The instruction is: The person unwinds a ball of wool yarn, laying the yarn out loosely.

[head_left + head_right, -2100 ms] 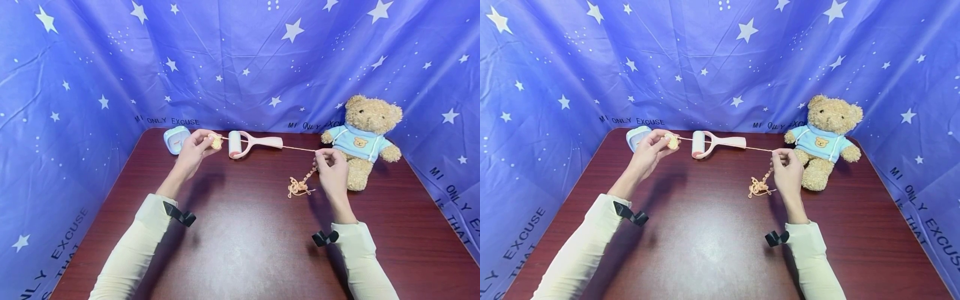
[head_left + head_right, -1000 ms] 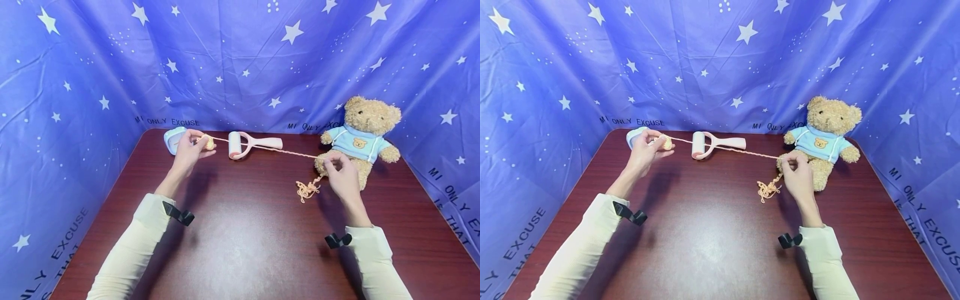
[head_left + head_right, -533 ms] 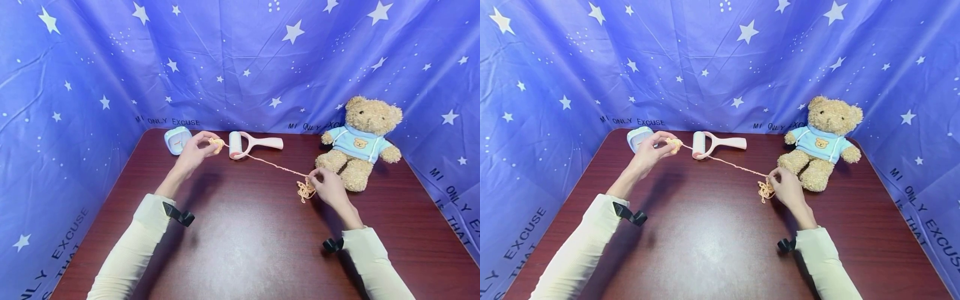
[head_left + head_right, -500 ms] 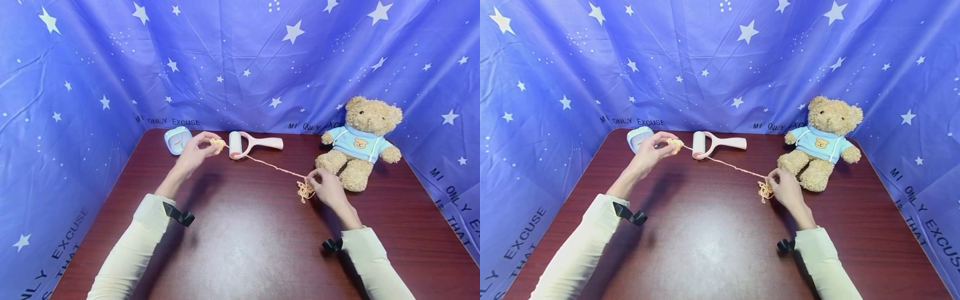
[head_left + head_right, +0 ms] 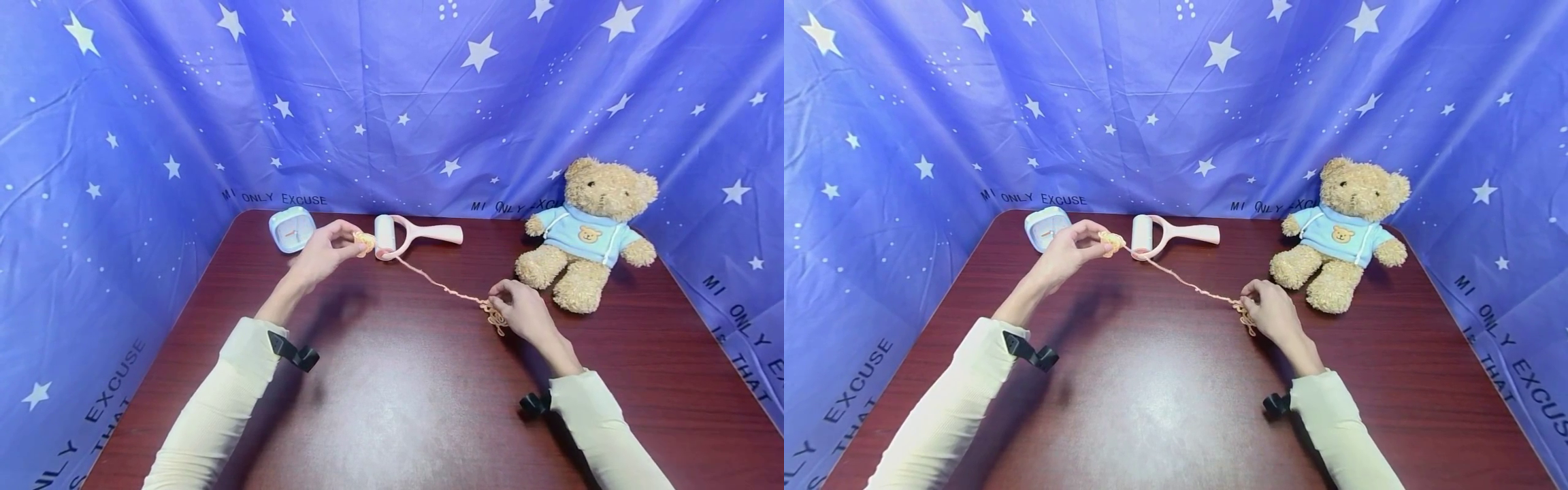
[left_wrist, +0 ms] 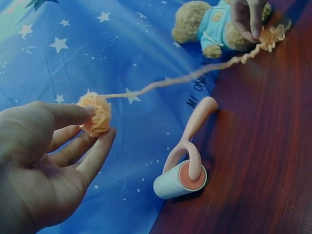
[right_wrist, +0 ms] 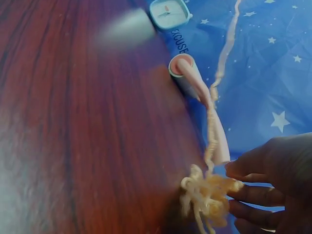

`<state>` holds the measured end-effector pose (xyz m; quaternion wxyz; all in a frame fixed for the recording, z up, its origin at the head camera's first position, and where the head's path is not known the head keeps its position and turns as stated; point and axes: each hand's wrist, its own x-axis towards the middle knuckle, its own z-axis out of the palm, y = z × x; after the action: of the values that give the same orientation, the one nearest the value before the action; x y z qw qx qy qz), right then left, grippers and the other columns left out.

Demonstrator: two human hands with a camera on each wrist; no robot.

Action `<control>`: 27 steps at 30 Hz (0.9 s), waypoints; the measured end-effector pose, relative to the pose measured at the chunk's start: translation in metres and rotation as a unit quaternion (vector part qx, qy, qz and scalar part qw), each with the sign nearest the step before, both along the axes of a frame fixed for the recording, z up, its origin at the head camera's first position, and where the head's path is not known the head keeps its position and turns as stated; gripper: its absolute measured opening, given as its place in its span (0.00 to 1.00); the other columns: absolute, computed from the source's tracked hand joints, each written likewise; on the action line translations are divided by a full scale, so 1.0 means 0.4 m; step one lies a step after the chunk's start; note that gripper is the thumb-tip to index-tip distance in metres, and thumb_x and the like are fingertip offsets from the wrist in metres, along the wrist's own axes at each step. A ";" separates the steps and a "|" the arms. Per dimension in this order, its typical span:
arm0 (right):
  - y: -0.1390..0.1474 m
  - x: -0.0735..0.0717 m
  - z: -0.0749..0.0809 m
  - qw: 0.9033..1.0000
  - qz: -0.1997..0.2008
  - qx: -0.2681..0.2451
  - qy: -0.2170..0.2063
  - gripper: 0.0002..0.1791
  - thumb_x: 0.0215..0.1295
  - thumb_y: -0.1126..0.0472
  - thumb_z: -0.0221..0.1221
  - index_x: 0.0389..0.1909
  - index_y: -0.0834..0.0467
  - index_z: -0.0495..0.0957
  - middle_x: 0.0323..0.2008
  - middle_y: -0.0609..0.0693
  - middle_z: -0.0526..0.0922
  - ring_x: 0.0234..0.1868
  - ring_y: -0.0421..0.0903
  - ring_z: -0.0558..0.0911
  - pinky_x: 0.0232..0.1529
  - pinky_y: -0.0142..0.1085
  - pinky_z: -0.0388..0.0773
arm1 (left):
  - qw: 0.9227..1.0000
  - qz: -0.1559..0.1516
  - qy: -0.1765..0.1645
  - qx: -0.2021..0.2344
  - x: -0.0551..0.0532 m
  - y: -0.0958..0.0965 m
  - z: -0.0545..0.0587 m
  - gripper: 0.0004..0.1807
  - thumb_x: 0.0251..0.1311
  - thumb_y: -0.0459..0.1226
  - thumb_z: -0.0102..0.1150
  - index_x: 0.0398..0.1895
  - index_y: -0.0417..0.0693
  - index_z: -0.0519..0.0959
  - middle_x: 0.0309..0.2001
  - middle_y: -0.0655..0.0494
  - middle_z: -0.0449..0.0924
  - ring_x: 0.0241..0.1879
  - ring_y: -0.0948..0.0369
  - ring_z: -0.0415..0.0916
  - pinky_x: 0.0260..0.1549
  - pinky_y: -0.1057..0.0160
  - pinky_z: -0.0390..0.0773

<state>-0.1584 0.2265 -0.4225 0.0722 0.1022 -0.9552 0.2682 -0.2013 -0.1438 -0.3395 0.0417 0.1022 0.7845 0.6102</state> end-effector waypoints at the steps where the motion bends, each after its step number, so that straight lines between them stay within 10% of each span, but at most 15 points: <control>1: -0.004 -0.001 0.003 1.000 0.000 0.001 0.004 0.03 0.61 0.62 0.61 0.35 0.56 0.80 0.33 0.54 0.83 0.33 0.50 0.79 0.37 0.45 0.71 | 1.000 -0.002 0.002 0.002 0.001 0.001 -0.001 0.14 0.58 0.28 0.61 0.46 0.36 0.73 0.42 0.45 0.79 0.37 0.64 0.79 0.45 0.62 0.80; 21: -0.253 -0.027 0.065 0.985 0.101 -0.122 0.066 0.13 0.64 0.58 0.60 0.48 0.59 0.79 0.44 0.53 0.84 0.47 0.49 0.81 0.49 0.45 0.75 | 0.999 -0.025 0.031 -0.010 0.006 0.014 0.003 0.13 0.58 0.28 0.61 0.46 0.37 0.75 0.39 0.49 0.79 0.38 0.63 0.78 0.40 0.70 0.78; 27: -0.303 -0.018 0.064 0.974 0.127 -0.184 0.045 0.08 0.64 0.59 0.61 0.41 0.57 0.81 0.36 0.49 0.85 0.37 0.43 0.82 0.42 0.38 0.78 | 0.999 -0.028 0.037 -0.017 0.009 0.015 0.003 0.13 0.58 0.27 0.60 0.47 0.36 0.75 0.39 0.47 0.79 0.37 0.62 0.77 0.38 0.71 0.77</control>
<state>-0.1658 0.1054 -0.3969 0.0984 0.2195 -0.8646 0.4413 -0.1977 -0.1378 -0.3384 0.0317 0.1462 0.7927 0.5910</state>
